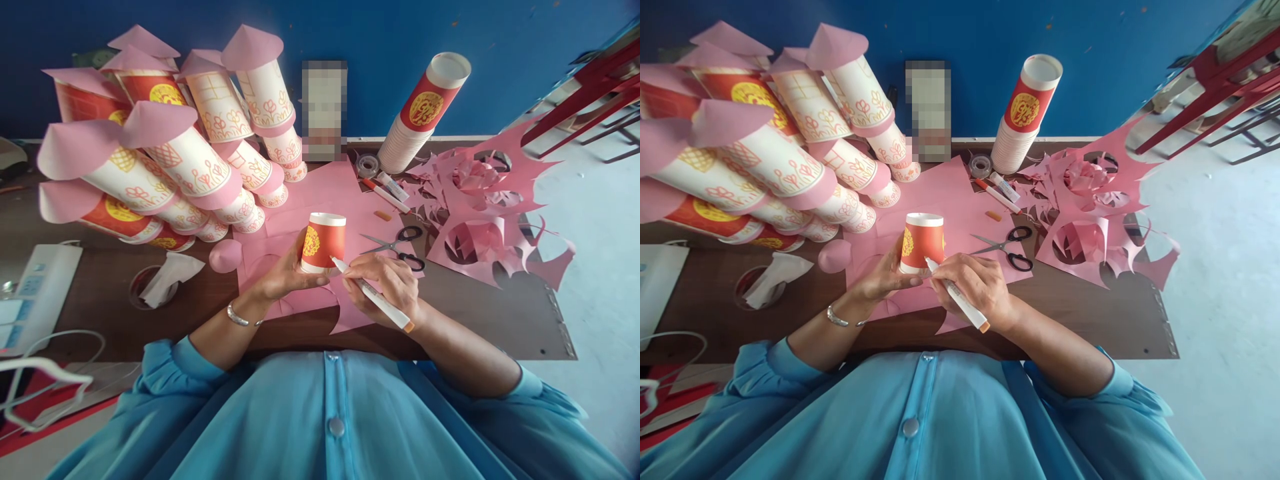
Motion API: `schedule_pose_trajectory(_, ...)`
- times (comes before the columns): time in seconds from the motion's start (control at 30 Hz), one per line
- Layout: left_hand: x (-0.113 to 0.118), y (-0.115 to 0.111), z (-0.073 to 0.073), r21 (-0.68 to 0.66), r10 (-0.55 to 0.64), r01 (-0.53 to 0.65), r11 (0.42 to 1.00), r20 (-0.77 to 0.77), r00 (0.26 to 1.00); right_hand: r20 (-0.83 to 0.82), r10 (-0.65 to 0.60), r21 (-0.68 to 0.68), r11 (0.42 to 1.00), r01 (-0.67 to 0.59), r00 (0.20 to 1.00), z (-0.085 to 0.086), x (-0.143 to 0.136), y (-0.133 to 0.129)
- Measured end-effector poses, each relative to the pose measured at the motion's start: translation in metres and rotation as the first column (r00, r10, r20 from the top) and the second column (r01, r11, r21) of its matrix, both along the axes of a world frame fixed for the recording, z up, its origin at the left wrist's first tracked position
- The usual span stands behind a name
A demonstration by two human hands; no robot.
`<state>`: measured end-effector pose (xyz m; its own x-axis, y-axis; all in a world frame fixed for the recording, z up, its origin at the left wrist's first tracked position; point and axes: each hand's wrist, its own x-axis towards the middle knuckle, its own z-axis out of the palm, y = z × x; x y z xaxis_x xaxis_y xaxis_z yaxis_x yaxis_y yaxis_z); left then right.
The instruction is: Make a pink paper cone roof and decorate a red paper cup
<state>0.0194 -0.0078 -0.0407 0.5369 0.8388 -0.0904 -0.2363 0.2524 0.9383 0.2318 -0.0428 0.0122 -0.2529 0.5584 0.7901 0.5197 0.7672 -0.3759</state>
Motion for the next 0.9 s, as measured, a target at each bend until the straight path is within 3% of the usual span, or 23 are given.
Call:
schedule_pose_trajectory(0.47,-0.0016,-0.0017,-0.0029,-0.015,0.009,-0.009,1.000,-0.001,1.000,-0.013,-0.014,0.002,1.000,0.014,1.000,-0.0003,-0.0019,0.0000)
schedule_pose_trajectory(0.9,-0.0009,-0.0016,0.0009,-0.024,0.029,-0.030,0.999,-0.015,0.999,-0.079,0.047,0.019,0.999,-0.045,0.996,-0.0019,-0.0019,0.0005)
